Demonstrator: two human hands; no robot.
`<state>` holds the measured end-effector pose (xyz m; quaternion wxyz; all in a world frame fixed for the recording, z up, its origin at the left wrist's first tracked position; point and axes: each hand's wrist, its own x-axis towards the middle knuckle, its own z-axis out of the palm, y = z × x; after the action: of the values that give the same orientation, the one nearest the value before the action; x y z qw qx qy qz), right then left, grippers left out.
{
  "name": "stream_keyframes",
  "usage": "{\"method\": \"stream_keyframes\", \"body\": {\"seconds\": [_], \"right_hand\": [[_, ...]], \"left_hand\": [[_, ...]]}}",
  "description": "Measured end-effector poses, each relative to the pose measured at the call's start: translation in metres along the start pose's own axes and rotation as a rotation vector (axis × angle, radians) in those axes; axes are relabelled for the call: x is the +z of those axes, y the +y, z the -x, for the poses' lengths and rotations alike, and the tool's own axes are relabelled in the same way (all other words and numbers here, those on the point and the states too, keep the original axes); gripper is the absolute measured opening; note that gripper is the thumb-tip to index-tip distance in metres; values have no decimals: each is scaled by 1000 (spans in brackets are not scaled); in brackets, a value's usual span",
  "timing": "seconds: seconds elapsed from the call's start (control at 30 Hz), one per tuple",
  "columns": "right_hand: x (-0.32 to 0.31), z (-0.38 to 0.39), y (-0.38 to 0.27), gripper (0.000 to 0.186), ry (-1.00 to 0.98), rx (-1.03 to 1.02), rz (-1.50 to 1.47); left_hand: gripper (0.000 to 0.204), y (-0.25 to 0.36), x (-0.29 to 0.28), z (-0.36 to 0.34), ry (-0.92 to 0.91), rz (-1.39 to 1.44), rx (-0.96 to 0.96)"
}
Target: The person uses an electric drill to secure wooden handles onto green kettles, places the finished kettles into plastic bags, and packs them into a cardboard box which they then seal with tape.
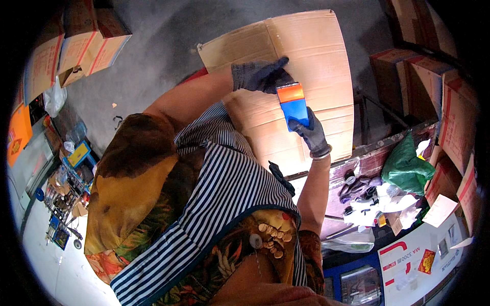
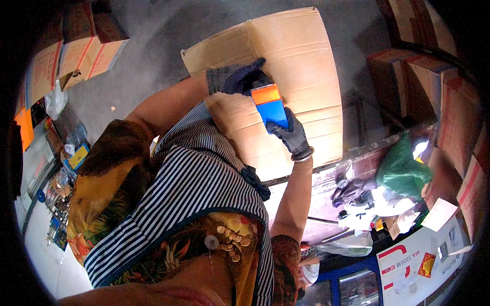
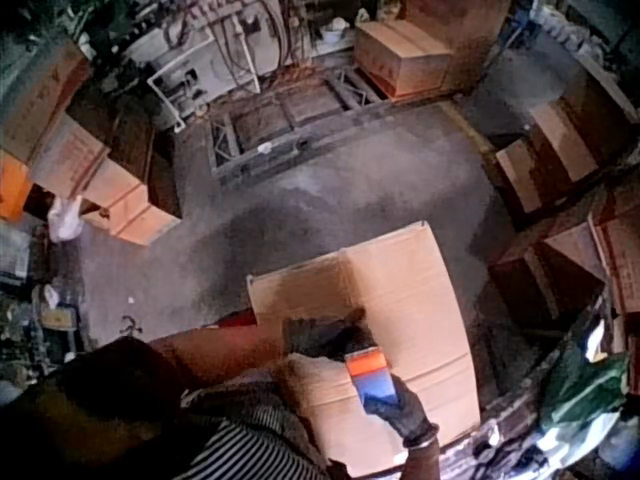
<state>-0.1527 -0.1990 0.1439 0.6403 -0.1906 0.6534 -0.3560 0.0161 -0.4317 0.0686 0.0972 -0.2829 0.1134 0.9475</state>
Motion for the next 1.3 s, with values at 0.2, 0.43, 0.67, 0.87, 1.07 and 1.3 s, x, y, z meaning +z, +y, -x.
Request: {"method": "stream_keyframes", "body": {"seconds": [0.2, 0.43, 0.67, 0.87, 1.07, 1.3], "right_hand": [[6, 4, -16, 54, 14, -44, 82], [14, 4, -44, 49, 144, -110, 448], [24, -23, -56, 44, 219, -110, 372], [12, 6, -30, 44, 205, -123, 359], [13, 2, -33, 44, 223, -39, 386], [19, -12, -43, 41, 246, -92, 343]], "left_hand": [[37, -8, 25, 10, 163, -351, 168], [27, 78, -20, 8, 878, -1142, 682], [37, 178, -101, -40, 932, -1519, 599], [51, 127, -133, -51, 1263, -1929, 490], [39, 90, -56, 59, 829, -1408, 513], [63, 2, -75, 92, 947, 243, 623]]}}
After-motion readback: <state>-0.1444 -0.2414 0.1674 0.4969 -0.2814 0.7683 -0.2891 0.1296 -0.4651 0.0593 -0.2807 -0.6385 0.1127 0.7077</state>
